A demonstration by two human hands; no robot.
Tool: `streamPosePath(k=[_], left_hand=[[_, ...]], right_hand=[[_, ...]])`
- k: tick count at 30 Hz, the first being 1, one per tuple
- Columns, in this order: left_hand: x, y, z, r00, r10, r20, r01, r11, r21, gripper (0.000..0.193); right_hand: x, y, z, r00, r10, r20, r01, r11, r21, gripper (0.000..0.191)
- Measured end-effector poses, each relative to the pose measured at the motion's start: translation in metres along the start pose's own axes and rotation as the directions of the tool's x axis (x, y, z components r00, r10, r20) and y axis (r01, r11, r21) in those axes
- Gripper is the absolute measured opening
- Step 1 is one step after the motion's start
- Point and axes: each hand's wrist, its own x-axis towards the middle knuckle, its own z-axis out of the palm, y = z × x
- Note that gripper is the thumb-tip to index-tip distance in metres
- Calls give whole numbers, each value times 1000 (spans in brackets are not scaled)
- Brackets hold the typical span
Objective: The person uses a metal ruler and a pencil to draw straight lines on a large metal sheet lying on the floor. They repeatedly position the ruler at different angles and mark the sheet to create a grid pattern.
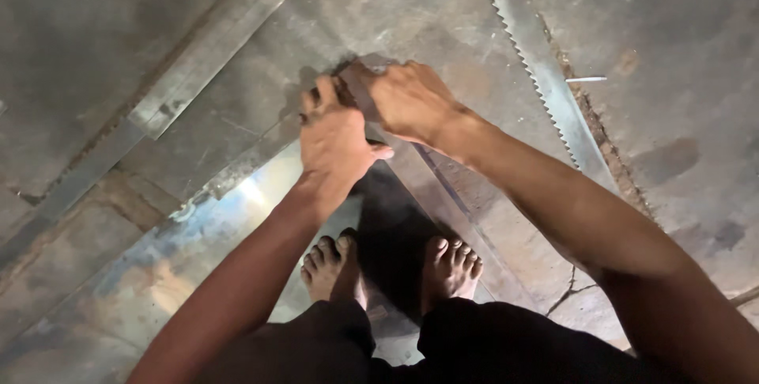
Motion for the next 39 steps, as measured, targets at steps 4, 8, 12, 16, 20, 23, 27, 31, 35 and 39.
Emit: streamPosePath(k=[4,8,12,16,20,23,27,31,35,39], left_hand=[[-5,-3,7,986,81,-148,-81,997,3,121],[-7,-8,9,997,69,-32,-67,996,65,114],[-3,-8,8,995,47,-93,-41,997,66,126],[-1,-7,7,994,63,-94,-53,994,98,131],[-1,-7,5,998,49,-46,-49,999,13,120],[0,-9,5,1000,24,18,-24,999,33,103],[-2,-11,11,997,57,-53,-53,996,68,100],[-2,-13,22,998,-23,61,14,990,142,106],[-2,-22,35,1000,16,6,-17,977,214,118],[0,-40,41,973,202,-110,-152,925,348,105]], right_hand=[[-29,10,15,994,-100,-53,98,994,-55,29],[-165,4,53,994,85,68,-99,968,229,80],[-234,20,100,972,140,188,-167,976,141,84],[-138,37,86,989,119,-87,-89,953,291,68],[-47,17,54,906,-59,-419,138,977,160,71],[-20,9,53,924,-96,-371,160,976,147,68],[-6,17,54,975,-29,-222,45,996,70,60],[-89,11,53,953,-117,-278,118,993,-15,51],[-303,-9,122,962,271,40,-274,948,163,73],[-444,8,228,943,333,-19,-329,938,107,81]])
